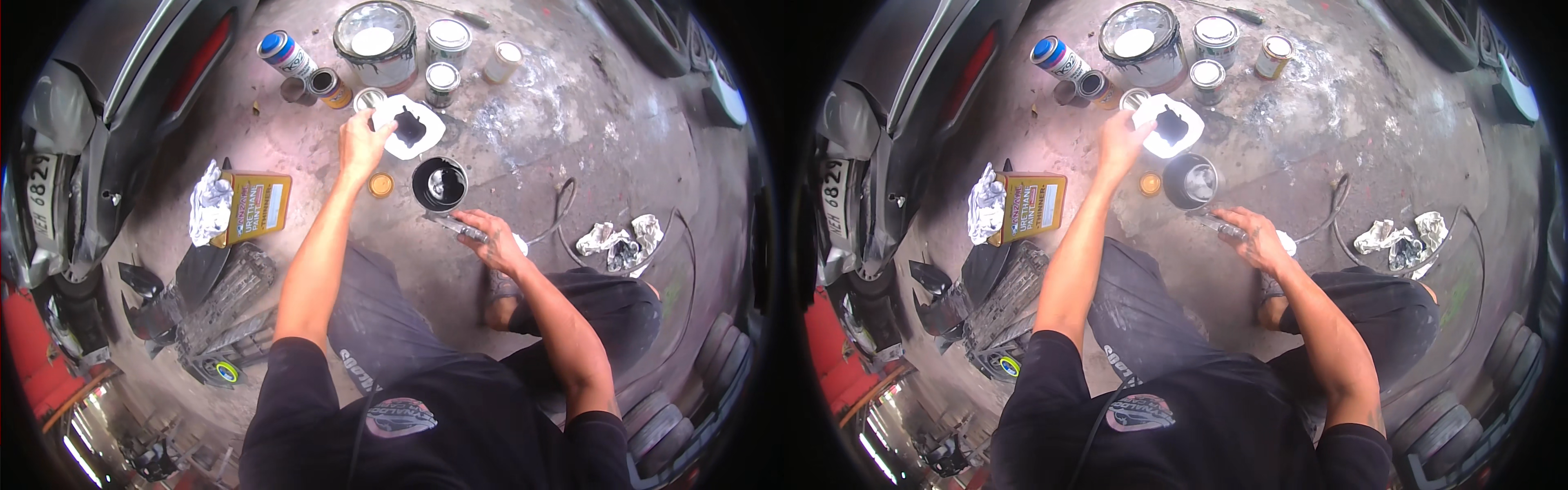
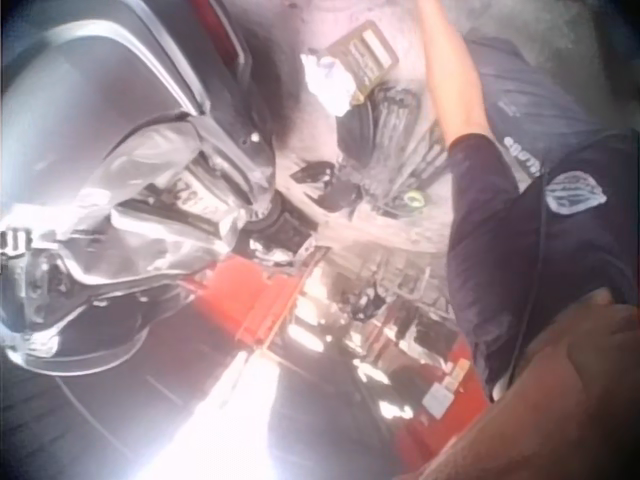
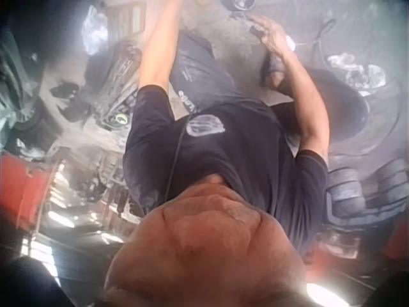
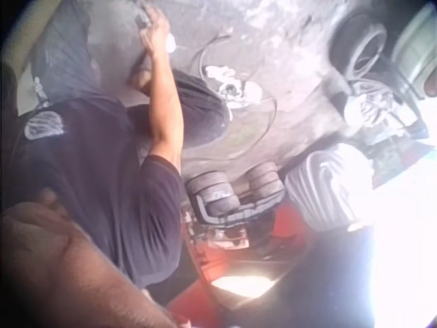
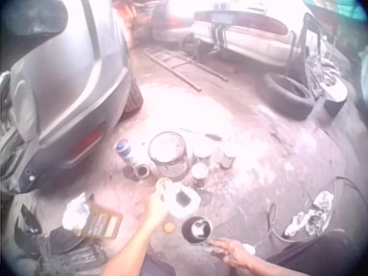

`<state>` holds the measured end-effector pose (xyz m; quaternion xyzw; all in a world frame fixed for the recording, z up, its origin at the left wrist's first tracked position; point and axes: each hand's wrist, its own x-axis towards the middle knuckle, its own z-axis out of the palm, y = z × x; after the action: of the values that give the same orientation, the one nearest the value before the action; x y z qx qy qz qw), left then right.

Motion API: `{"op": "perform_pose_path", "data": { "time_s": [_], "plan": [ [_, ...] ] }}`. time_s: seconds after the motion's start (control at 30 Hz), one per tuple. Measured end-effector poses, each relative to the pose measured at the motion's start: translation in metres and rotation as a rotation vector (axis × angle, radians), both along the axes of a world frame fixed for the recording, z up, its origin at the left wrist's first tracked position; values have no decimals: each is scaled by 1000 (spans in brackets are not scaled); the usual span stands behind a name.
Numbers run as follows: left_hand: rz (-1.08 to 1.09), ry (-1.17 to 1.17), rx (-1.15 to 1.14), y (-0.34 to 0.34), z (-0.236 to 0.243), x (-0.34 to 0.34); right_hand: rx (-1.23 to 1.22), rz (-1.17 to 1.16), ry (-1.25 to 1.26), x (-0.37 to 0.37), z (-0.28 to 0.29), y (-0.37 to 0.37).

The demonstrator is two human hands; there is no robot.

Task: The person prepares a spray gun by mixing black paint and a solvent in a cup, then filters the mixture. They proceed to spray paint a black car bumper that is mounted on a stand, applying the paint in even strokes across the surface.

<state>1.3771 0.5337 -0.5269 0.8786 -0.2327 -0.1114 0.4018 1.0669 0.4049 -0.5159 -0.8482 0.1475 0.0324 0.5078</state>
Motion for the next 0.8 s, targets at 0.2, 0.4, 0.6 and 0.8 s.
{"op": "perform_pose_path", "data": {
  "time_s": [0.2, 0.4, 0.6, 0.8],
  "plan": [
    [128, 113, -112, -4, -2, 2, -9, 21, 52, 0, -7, 2],
    [214, 293, -415, 21, 32, 12, -63, 39, 30, -5, -21, 3],
    [249, 493, -677, 70, 90, -1, -43, -52, -39, 9, -41, 15],
    [189, 474, -642, 90, 97, -43, -27, -15, 38, 30, -47, 29]
  ]
}}
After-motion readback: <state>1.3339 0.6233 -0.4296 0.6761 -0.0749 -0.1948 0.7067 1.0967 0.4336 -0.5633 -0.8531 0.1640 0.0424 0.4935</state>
